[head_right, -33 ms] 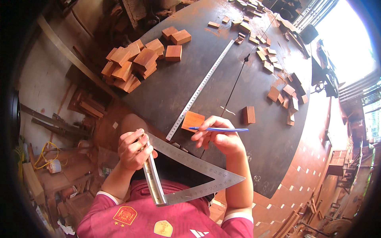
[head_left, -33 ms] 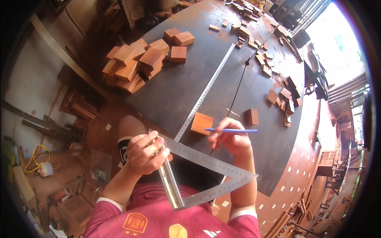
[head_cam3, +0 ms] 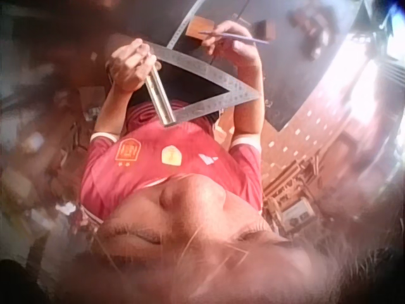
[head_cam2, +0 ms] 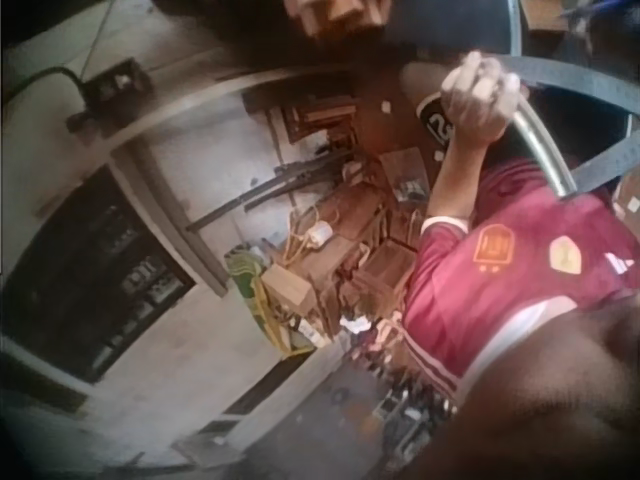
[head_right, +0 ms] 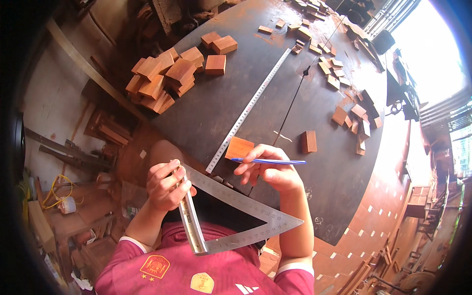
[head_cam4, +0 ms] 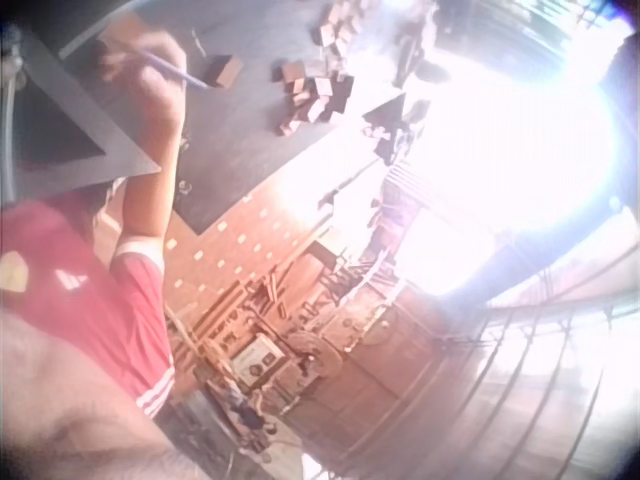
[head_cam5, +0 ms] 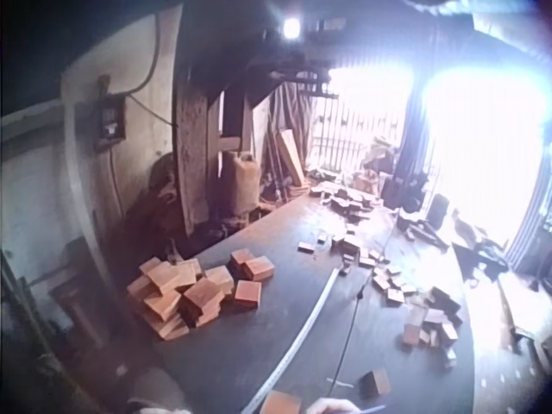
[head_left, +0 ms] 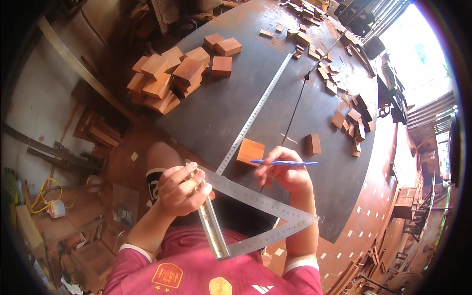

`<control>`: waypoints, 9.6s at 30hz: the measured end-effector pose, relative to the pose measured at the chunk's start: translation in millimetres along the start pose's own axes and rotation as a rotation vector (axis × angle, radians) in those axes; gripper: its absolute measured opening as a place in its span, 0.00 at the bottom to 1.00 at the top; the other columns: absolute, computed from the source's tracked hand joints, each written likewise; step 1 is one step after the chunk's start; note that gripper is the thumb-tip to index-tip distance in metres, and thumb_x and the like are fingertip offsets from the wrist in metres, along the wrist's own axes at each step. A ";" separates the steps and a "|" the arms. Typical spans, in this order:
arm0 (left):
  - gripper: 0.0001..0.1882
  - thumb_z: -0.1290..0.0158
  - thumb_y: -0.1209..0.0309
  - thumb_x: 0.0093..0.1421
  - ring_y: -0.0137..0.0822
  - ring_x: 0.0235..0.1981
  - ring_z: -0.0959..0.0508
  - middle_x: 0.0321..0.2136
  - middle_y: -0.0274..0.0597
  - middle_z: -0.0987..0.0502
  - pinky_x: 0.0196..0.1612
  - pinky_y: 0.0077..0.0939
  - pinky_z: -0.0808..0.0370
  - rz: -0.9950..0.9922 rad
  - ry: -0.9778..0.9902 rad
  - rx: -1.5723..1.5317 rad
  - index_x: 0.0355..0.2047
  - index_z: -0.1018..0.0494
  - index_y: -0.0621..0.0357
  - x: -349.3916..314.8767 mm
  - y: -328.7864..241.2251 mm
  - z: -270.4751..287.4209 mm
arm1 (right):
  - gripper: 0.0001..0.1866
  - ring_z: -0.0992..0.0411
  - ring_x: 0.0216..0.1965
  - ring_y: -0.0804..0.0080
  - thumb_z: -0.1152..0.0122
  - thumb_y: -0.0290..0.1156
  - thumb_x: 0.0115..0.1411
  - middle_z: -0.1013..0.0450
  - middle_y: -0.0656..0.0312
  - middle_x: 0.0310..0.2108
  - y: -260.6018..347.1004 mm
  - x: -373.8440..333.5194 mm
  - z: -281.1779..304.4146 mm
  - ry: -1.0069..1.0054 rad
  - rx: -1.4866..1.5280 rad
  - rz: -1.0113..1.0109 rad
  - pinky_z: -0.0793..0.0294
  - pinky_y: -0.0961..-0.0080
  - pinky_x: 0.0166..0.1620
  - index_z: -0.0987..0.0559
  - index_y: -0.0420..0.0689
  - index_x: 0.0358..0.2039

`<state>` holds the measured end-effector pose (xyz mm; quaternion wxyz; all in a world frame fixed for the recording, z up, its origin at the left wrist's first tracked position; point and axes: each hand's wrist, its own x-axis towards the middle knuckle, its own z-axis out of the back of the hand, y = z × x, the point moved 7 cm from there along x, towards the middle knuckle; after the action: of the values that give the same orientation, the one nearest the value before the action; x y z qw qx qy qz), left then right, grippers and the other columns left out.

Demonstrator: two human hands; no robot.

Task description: The person repeatedly measures and marks small wooden blocks on a workbench using a metal set square and a blue pen. They pick up each block, align the square, draw lines, and place the marked pieces aside. The process continues throughout the clip with multiple blocks handled one at a time.

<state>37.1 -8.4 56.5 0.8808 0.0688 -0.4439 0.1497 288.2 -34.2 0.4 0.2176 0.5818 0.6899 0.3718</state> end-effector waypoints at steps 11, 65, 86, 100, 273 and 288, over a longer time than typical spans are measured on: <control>0.10 0.37 0.59 0.64 0.37 0.50 0.18 0.43 0.30 0.19 0.51 0.33 0.23 -0.067 0.015 -0.022 0.43 0.26 0.39 4.7 -10.1 -5.6 | 0.19 0.23 0.34 0.80 0.25 0.18 0.54 0.21 0.59 0.35 -24.2 1.0 -22.5 0.090 -0.026 -0.329 0.24 0.84 0.33 0.23 0.39 0.45; 0.08 0.42 0.69 0.65 0.21 0.28 0.28 0.27 0.32 0.24 0.33 0.19 0.32 1.097 0.280 -1.222 0.31 0.25 0.61 -43.6 20.2 -50.7 | 0.22 0.29 0.26 0.75 0.52 0.53 0.74 0.26 0.63 0.25 30.6 -24.8 46.1 -0.947 -0.063 0.372 0.33 0.78 0.27 0.22 0.47 0.36; 0.13 0.44 0.69 0.67 0.19 0.18 0.34 0.17 0.27 0.31 0.21 0.22 0.38 0.927 0.765 -1.472 0.26 0.27 0.61 -30.1 9.7 -49.9 | 0.16 0.33 0.30 0.82 0.29 0.41 0.61 0.29 0.70 0.24 -0.6 0.9 -14.6 -0.073 -0.458 -0.267 0.34 0.79 0.32 0.20 0.40 0.30; 0.14 0.43 0.67 0.64 0.23 0.16 0.36 0.16 0.31 0.34 0.20 0.25 0.39 0.770 0.802 -1.390 0.25 0.28 0.62 -24.2 10.9 -47.8 | 0.17 0.35 0.23 0.80 0.34 0.36 0.65 0.31 0.66 0.19 6.1 2.0 -22.3 -0.016 -0.683 -0.170 0.35 0.74 0.28 0.22 0.39 0.23; 0.13 0.46 0.65 0.72 0.20 0.25 0.28 0.25 0.30 0.24 0.29 0.17 0.30 1.354 -0.013 -0.830 0.34 0.24 0.63 -54.4 53.6 -74.1 | 0.13 0.31 0.20 0.84 0.33 0.29 0.64 0.25 0.65 0.20 24.0 -9.1 29.8 -0.966 -0.682 0.174 0.34 0.82 0.24 0.25 0.39 0.25; 0.21 0.35 0.67 0.62 0.31 0.30 0.19 0.44 0.51 0.21 0.32 0.23 0.23 1.199 0.149 -0.332 0.51 0.26 0.63 -72.2 89.5 -32.0 | 0.38 0.25 0.49 0.54 0.19 0.47 0.45 0.22 0.57 0.48 16.8 7.2 -8.7 -0.411 -1.654 0.179 0.22 0.60 0.51 0.23 0.45 0.54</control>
<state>-8.0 69.7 -21.6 0.6713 -0.3407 -0.3600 0.5511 291.0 -28.8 19.7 0.6623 0.3442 0.0952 0.6586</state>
